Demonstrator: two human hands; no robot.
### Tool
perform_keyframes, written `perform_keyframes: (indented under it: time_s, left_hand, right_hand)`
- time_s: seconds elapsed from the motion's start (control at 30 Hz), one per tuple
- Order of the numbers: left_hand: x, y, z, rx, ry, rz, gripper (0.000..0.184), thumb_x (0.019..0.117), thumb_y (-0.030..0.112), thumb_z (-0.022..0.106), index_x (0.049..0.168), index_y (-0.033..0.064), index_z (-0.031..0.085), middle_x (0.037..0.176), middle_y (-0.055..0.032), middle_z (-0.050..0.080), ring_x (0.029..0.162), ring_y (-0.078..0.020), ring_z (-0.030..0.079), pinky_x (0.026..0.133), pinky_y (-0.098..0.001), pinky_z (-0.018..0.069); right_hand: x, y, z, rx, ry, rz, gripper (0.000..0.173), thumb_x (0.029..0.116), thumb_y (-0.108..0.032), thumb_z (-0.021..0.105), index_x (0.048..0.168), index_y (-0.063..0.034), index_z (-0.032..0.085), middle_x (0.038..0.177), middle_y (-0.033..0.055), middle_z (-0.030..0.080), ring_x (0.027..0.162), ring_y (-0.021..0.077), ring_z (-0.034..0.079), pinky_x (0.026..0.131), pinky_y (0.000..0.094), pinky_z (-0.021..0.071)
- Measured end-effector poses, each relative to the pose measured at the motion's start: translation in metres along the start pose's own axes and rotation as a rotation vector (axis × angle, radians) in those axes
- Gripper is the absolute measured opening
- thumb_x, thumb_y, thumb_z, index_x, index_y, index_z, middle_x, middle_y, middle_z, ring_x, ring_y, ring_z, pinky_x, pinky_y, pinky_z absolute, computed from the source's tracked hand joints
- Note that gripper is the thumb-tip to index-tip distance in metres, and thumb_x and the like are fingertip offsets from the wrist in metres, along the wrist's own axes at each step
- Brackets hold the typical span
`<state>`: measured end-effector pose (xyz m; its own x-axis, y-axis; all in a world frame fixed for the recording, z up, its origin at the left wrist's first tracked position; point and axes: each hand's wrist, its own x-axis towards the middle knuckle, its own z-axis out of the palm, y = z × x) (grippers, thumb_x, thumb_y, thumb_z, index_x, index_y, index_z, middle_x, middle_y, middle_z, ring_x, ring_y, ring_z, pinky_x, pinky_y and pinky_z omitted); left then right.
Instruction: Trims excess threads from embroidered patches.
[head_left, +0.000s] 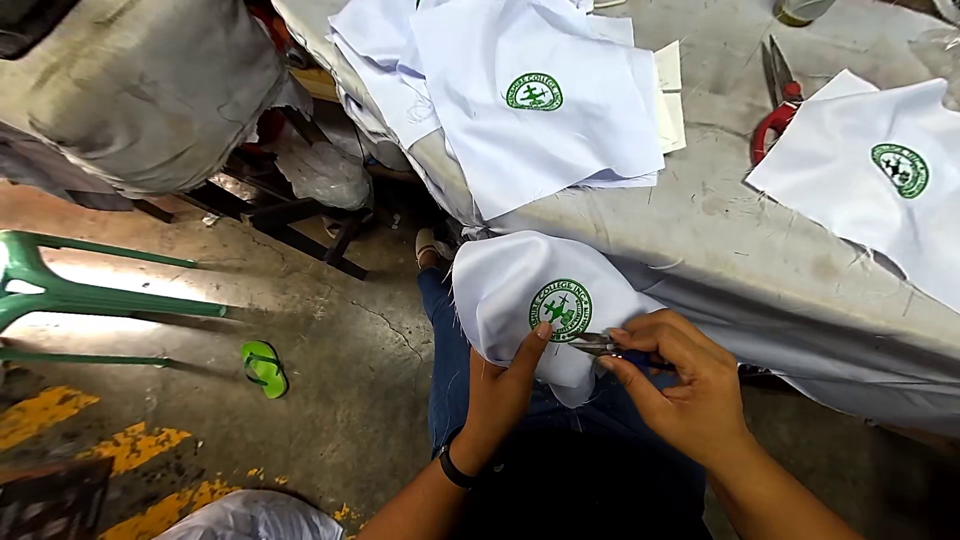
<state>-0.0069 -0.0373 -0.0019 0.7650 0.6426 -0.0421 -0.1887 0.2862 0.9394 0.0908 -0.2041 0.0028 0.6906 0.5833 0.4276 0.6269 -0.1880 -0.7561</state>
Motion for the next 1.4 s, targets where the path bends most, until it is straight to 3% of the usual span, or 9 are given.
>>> perform_keyframes:
  time_s: [0.2, 0.6, 0.7, 0.83, 1.17, 1.4]
  left_hand:
    - [-0.0004, -0.0005, 0.001, 0.013, 0.003, -0.001, 0.027, 0.0932, -0.004, 0.065, 0.12, 0.0013, 0.059, 0.101, -0.0018, 0.073, 0.095, -0.0101, 0.072, 0.09, -0.0305, 0.0602]
    - [-0.0002, -0.0011, -0.002, 0.03, -0.023, -0.003, 0.024, 0.0931, -0.003, 0.065, 0.117, 0.0017, 0.061, 0.099, -0.0015, 0.074, 0.093, -0.0099, 0.072, 0.089, -0.0307, 0.0605]
    - [-0.0004, -0.0019, -0.0027, 0.043, -0.026, -0.01, 0.025, 0.0935, -0.002, 0.065, 0.118, 0.0009, 0.06, 0.1, -0.0018, 0.074, 0.094, -0.01, 0.072, 0.089, -0.0309, 0.0606]
    - [0.0, -0.0018, -0.0028, 0.034, -0.033, -0.009, 0.025, 0.0942, -0.002, 0.065, 0.118, 0.0017, 0.06, 0.1, -0.0017, 0.074, 0.094, -0.0101, 0.072, 0.089, -0.0312, 0.0607]
    - [-0.0009, -0.0011, -0.0002, 0.048, -0.03, 0.015, 0.027, 0.093, -0.003, 0.066, 0.118, 0.0026, 0.06, 0.1, -0.0003, 0.074, 0.094, -0.0089, 0.072, 0.089, -0.0297, 0.0606]
    - [-0.0021, -0.0006, 0.0003, 0.089, -0.038, 0.041, 0.022, 0.0928, -0.003, 0.066, 0.114, 0.0023, 0.062, 0.097, 0.0009, 0.074, 0.092, -0.0075, 0.072, 0.088, -0.0283, 0.0607]
  right_hand:
    - [-0.0005, -0.0005, -0.0006, -0.039, -0.013, 0.058, 0.021, 0.0938, -0.024, 0.072, 0.096, -0.0027, 0.075, 0.094, 0.0054, 0.069, 0.08, -0.0001, 0.062, 0.065, 0.0115, 0.0489]
    - [0.0042, 0.0039, -0.0015, -0.119, -0.051, -0.044, 0.02, 0.098, -0.024, 0.068, 0.093, -0.0065, 0.077, 0.091, 0.0061, 0.072, 0.083, 0.0067, 0.065, 0.068, 0.0185, 0.0506]
    - [0.0047, 0.0053, -0.0018, -0.109, -0.057, -0.058, 0.022, 0.0985, -0.024, 0.068, 0.089, -0.0057, 0.076, 0.089, 0.0067, 0.072, 0.082, 0.0069, 0.065, 0.067, 0.0184, 0.05]
    - [0.0046, 0.0058, -0.002, -0.09, -0.073, -0.019, 0.022, 0.0974, -0.025, 0.068, 0.095, -0.0051, 0.076, 0.092, 0.0059, 0.071, 0.081, 0.0042, 0.064, 0.066, 0.0163, 0.05]
    - [0.0047, 0.0042, -0.0043, -0.066, -0.092, 0.016, 0.022, 0.0963, -0.026, 0.069, 0.095, -0.0043, 0.075, 0.091, 0.0048, 0.07, 0.078, 0.0018, 0.062, 0.065, 0.0141, 0.0489]
    - [0.0071, 0.0045, -0.0044, -0.169, -0.094, -0.067, 0.021, 0.0988, -0.025, 0.066, 0.095, -0.0071, 0.077, 0.092, 0.0068, 0.072, 0.084, 0.0093, 0.066, 0.068, 0.0212, 0.0517]
